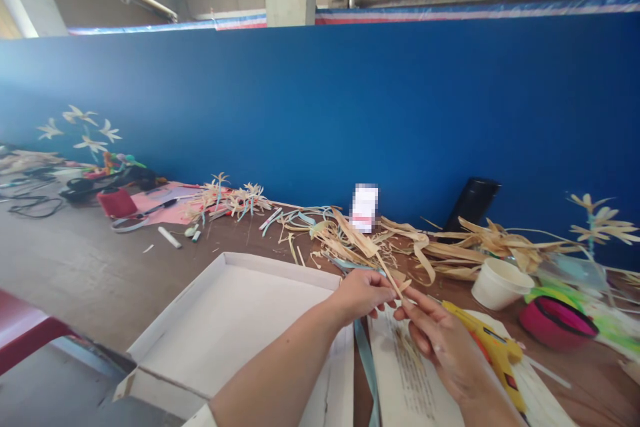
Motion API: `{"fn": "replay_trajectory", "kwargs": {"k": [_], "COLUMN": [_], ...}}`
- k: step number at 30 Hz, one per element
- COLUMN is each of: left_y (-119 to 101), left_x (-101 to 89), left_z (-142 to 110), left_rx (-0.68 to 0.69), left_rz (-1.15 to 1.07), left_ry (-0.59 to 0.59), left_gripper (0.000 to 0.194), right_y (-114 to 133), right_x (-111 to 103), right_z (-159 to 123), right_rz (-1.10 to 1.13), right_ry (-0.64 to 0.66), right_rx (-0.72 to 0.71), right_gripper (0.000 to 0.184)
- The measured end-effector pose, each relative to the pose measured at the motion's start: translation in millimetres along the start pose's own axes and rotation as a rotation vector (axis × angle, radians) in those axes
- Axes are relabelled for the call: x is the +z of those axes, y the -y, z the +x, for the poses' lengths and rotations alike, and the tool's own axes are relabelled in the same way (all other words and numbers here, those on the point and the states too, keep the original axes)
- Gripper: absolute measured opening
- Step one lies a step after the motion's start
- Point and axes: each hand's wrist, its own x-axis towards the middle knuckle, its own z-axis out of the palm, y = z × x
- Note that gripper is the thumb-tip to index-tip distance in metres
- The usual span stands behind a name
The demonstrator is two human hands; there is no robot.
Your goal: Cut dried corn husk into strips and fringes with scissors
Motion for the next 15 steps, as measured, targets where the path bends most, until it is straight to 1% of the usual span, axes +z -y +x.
{"fn": "replay_trajectory", "kwargs": {"k": [2,6,8,10,11,13,14,15], "left_y": [0.9,5.2,7.3,8.8,9.3,9.5,9.3,8.8], "left_x": [0.7,1.7,1.5,0.6,0.1,-1.0,-1.5,-1.7], "left_z": [0.2,2.7,4.4,5.9,6.4,7.1,7.1,7.0], "left_rx": [0.010,0.074,0.094,0.092,0.088,0.080,0.076,0.068], "left_rz": [0.040,0.146,0.161,0.156,0.153,0.148,0.150,0.156], "left_ry": [-0.045,-0.172,-0.190,-0.181,-0.176,-0.169,-0.172,-0.179], "left_gripper": [0.015,0.010,0.011,0.011,0.012,0.011,0.011,0.011], "right_y": [-2.0,-6.8,-7.9,-7.7,-7.2,-5.4,-4.3,-3.0], "right_x": [0.9,4.3,4.2,1.4,-0.9,-5.4,-6.9,-7.5], "right_z": [1.0,4.9,7.1,9.1,9.9,10.6,10.2,9.1], "right_rz": [-0.036,-0.203,-0.286,-0.325,-0.299,-0.142,-0.021,0.080], "right_ry": [0.005,-0.098,-0.158,-0.258,-0.330,-0.431,-0.439,-0.378], "right_rx": [-0.030,-0.126,-0.164,-0.174,-0.177,-0.161,-0.150,-0.117], "right_gripper": [0.045,0.040,0.039,0.039,0.041,0.048,0.052,0.056]}}
